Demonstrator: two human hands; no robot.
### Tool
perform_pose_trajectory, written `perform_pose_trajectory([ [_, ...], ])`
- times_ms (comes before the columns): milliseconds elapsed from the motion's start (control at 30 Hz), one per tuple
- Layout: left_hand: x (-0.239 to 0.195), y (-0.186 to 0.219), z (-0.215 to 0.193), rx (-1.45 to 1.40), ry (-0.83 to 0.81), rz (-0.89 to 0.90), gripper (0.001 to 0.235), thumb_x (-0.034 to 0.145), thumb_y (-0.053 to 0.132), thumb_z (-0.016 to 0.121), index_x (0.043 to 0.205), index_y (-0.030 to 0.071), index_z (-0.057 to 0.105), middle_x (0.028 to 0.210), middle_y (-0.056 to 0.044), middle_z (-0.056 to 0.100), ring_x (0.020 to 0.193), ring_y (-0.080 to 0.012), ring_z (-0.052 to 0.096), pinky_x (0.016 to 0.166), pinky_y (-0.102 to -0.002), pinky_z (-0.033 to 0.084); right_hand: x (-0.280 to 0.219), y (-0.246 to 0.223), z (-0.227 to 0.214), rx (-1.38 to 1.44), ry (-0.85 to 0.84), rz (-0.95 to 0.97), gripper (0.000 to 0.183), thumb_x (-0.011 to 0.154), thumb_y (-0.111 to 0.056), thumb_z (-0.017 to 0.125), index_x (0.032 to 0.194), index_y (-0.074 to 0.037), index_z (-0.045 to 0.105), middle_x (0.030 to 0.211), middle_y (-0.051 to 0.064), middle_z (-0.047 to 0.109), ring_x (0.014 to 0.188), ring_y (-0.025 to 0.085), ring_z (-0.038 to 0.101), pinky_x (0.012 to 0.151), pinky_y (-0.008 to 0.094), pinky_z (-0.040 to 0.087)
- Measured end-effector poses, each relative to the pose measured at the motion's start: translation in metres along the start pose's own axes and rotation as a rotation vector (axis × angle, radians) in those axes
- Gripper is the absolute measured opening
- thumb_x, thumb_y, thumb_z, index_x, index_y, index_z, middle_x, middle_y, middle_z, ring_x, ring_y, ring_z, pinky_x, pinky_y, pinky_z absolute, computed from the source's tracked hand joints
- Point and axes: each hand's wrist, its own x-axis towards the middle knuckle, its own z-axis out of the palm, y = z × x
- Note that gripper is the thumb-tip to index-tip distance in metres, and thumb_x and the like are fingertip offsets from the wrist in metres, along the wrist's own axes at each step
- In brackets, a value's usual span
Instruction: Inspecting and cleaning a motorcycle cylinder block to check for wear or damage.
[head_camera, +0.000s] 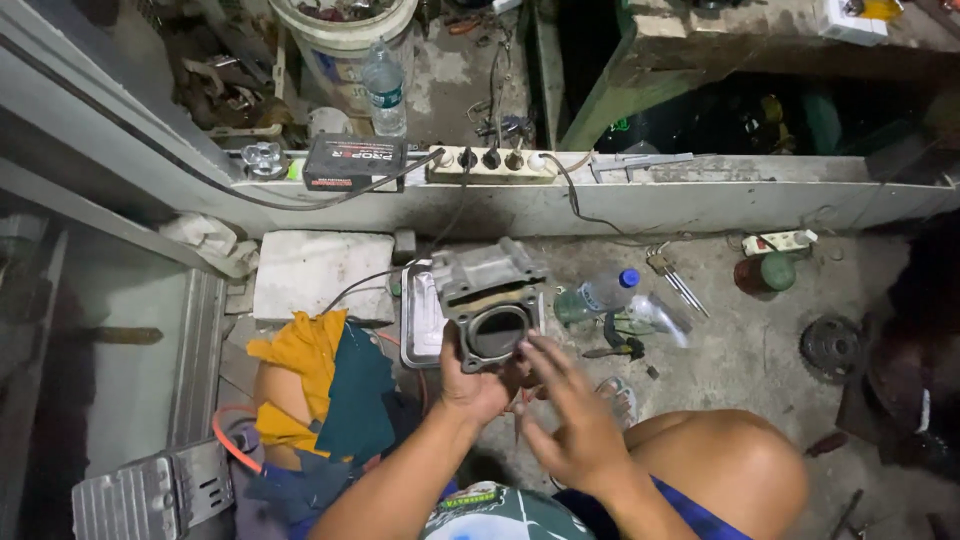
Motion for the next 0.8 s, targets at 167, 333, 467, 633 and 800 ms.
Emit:
perform_pose_trajectory([
  [167,-0.008,0.009,0.034,-0.124,0.097,0.191,0.054,0.070,0.063,0.074,0.108,0.024,0.073,0.113,-0.001,0.074,0.112,-0.0312,0.066,0.104,-0.055,0.048,0.025,0.079,0.019,0.428,1.016,0.002,0.035,0.094,0.007,0.065,0.128,0.004,0.058,0.121,0.018,0.059,0.118,0.031,0.059,0.105,0.045,0.047],
  [333,-0.003,0.020,0.022,-0.071,-0.014,0.268,0.057,0.067,0.062,0.077,0.111,0.027,0.073,0.118,0.003,0.074,0.116,-0.0264,0.064,0.110,-0.052,0.044,0.070,0.245,0.074,0.675,1.375,0.497,0.029,0.090,0.000,0.068,0.117,-0.006,0.061,0.100,0.002,0.057,0.081,0.009,0.054,0.075,0.025,0.046],
  [467,-0.007,0.025,0.037,-0.046,-0.099,0.307,0.059,0.068,0.059,0.077,0.115,0.025,0.072,0.122,0.001,0.073,0.117,-0.0258,0.064,0.111,-0.049,0.043,0.077,0.257,0.132,0.457,1.299,0.785,0.026,0.085,0.001,0.071,0.109,0.006,0.062,0.098,0.028,0.063,0.093,0.038,0.065,0.084,0.047,0.048],
  [633,-0.032,0.020,0.051,-0.039,-0.095,0.324,0.058,0.072,0.059,0.071,0.114,0.020,0.073,0.121,-0.009,0.072,0.114,-0.0320,0.063,0.106,-0.053,0.045,0.053,0.314,0.188,0.502,1.245,0.936,0.021,0.087,-0.005,0.073,0.104,0.002,0.064,0.093,0.020,0.065,0.092,0.030,0.067,0.083,0.044,0.049],
  [800,-0.061,0.026,0.074,-0.008,-0.087,0.311,0.058,0.077,0.060,0.066,0.113,0.014,0.074,0.119,-0.019,0.070,0.112,-0.0383,0.063,0.101,-0.056,0.047,0.048,0.319,0.192,0.569,1.322,0.975,0.047,0.089,0.001,0.068,0.131,0.007,0.046,0.122,0.025,0.057,0.114,0.029,0.058,0.102,0.044,0.043],
])
